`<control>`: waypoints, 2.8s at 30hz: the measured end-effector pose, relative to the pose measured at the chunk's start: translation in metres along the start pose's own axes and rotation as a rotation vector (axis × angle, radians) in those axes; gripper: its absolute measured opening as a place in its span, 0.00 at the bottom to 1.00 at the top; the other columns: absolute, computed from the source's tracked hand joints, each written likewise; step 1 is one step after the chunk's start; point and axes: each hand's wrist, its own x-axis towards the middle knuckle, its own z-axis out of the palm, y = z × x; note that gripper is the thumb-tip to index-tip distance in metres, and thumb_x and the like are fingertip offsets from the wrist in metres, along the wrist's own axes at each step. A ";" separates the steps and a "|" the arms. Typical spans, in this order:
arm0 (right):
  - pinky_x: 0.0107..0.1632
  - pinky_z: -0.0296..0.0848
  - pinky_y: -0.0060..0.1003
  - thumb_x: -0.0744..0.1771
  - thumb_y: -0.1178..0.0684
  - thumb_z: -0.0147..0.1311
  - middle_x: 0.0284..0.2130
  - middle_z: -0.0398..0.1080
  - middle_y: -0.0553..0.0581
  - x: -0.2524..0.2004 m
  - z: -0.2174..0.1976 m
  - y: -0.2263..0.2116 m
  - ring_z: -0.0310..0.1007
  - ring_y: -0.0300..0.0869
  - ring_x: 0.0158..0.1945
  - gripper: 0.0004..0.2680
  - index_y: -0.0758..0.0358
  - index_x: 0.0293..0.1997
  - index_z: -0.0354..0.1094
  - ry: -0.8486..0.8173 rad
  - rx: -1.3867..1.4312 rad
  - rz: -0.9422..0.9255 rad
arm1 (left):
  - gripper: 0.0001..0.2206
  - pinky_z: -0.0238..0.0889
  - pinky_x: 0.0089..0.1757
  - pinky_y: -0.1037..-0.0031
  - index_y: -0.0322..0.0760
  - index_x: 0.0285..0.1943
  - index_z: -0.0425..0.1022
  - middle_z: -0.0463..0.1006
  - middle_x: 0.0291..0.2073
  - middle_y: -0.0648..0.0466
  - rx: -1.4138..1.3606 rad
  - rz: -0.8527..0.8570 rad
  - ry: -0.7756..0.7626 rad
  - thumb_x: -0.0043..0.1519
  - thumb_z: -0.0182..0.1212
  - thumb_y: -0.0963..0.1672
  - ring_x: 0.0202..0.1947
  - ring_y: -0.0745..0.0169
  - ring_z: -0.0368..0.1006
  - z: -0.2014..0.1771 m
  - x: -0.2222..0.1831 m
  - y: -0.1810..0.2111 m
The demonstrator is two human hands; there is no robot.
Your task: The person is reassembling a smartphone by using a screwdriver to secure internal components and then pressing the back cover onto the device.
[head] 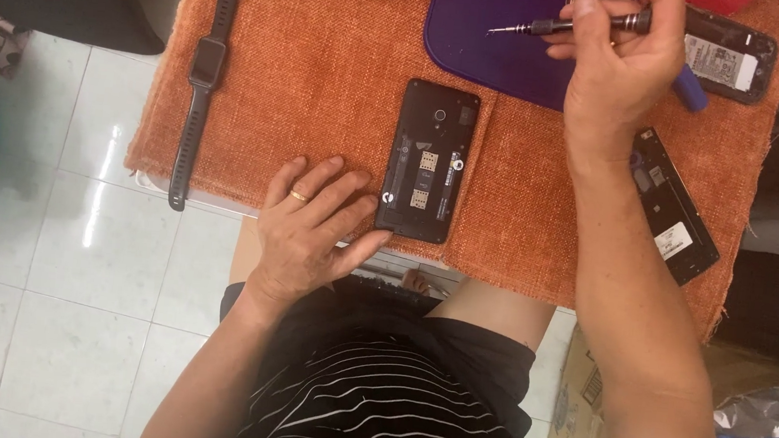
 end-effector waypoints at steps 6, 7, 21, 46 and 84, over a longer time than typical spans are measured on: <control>0.32 0.89 0.36 0.72 0.63 0.61 0.37 0.78 0.64 0.010 -0.006 -0.005 0.85 0.46 0.36 0.10 0.65 0.57 0.64 0.137 0.106 0.181 | 0.14 0.59 0.59 0.58 0.44 0.42 0.83 0.82 0.49 0.54 0.000 0.012 0.010 0.62 0.71 0.54 0.53 0.51 0.77 0.001 0.000 0.000; 0.31 0.85 0.33 0.71 0.60 0.58 0.37 0.80 0.62 0.013 -0.008 -0.009 0.86 0.46 0.33 0.08 0.63 0.55 0.65 0.197 0.197 0.358 | 0.14 0.59 0.59 0.58 0.44 0.42 0.82 0.82 0.49 0.54 0.007 0.008 0.006 0.63 0.71 0.54 0.53 0.51 0.77 0.000 0.000 0.000; 0.31 0.86 0.30 0.70 0.59 0.62 0.36 0.79 0.61 0.008 -0.005 -0.018 0.82 0.41 0.27 0.13 0.64 0.60 0.63 0.069 0.259 0.557 | 0.14 0.59 0.59 0.59 0.44 0.41 0.83 0.83 0.49 0.54 0.015 0.009 0.002 0.63 0.71 0.54 0.53 0.52 0.77 0.000 0.001 0.000; 0.30 0.86 0.34 0.72 0.71 0.57 0.37 0.77 0.68 -0.006 0.001 -0.013 0.84 0.49 0.30 0.09 0.72 0.57 0.63 -0.119 0.079 0.172 | 0.13 0.59 0.58 0.58 0.43 0.39 0.83 0.83 0.47 0.53 0.007 0.026 0.030 0.63 0.71 0.53 0.51 0.50 0.77 0.002 0.003 -0.002; 0.29 0.83 0.32 0.71 0.66 0.57 0.36 0.77 0.65 -0.023 0.012 -0.011 0.85 0.49 0.30 0.05 0.67 0.47 0.64 -0.071 0.121 0.169 | 0.13 0.60 0.57 0.57 0.42 0.41 0.83 0.83 0.49 0.53 -0.005 0.018 0.019 0.63 0.70 0.53 0.52 0.51 0.77 0.000 0.000 0.001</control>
